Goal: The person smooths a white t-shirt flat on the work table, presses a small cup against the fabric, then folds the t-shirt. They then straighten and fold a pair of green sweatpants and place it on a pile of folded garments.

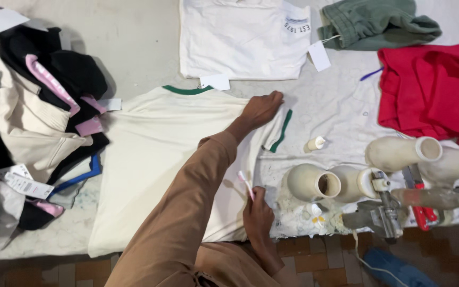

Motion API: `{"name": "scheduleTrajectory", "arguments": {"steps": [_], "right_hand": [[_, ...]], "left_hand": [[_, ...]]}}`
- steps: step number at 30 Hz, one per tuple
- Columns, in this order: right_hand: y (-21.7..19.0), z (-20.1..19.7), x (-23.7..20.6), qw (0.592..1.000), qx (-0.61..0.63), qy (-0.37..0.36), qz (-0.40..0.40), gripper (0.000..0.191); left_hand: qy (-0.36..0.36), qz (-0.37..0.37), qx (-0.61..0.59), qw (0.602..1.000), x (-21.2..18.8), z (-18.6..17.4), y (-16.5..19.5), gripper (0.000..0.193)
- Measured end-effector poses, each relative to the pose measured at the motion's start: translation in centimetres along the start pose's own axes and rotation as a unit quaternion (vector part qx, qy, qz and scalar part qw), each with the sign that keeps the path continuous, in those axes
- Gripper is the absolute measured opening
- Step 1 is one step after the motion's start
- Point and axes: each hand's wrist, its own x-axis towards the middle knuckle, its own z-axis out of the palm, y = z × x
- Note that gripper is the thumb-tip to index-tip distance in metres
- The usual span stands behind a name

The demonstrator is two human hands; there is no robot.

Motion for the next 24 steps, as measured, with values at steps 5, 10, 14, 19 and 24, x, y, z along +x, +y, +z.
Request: {"name": "scheduleTrajectory", "arguments": {"steps": [5,10,14,19,24], "right_hand": [[3.2,-3.4,0.9,0.994,0.023,0.06,0.088,0.023],[5.4,-3.6,-0.3,0.978,0.091,-0.08,0.169,0.041],[6.4,-2.3,-3.9,0.952,0.142,-0.222,0.155,0.041],[9.4,0.0,-7.1,0.932,0.199,-0.232,0.192,0.039],[12.6,2.5,-9.8,0.96,0.223,-0.156,0.072,0.041]], "left_hand": [[0.072,0.085,-0.061,0.992,5.0,1.7,3.2,0.025],[0.064,0.064,0.003,0.996,4.0,2.7,4.9,0.028],[0.203,0.037,-0.03,0.978,-1.4,1.3,4.1,0.03],[0.221,-0.143,-0.011,0.965,-11.1,-5.1,-4.6,0.026],[0.138,-0.255,0.216,0.932,-23.9,-15.2,-14.4,0.055]]}}
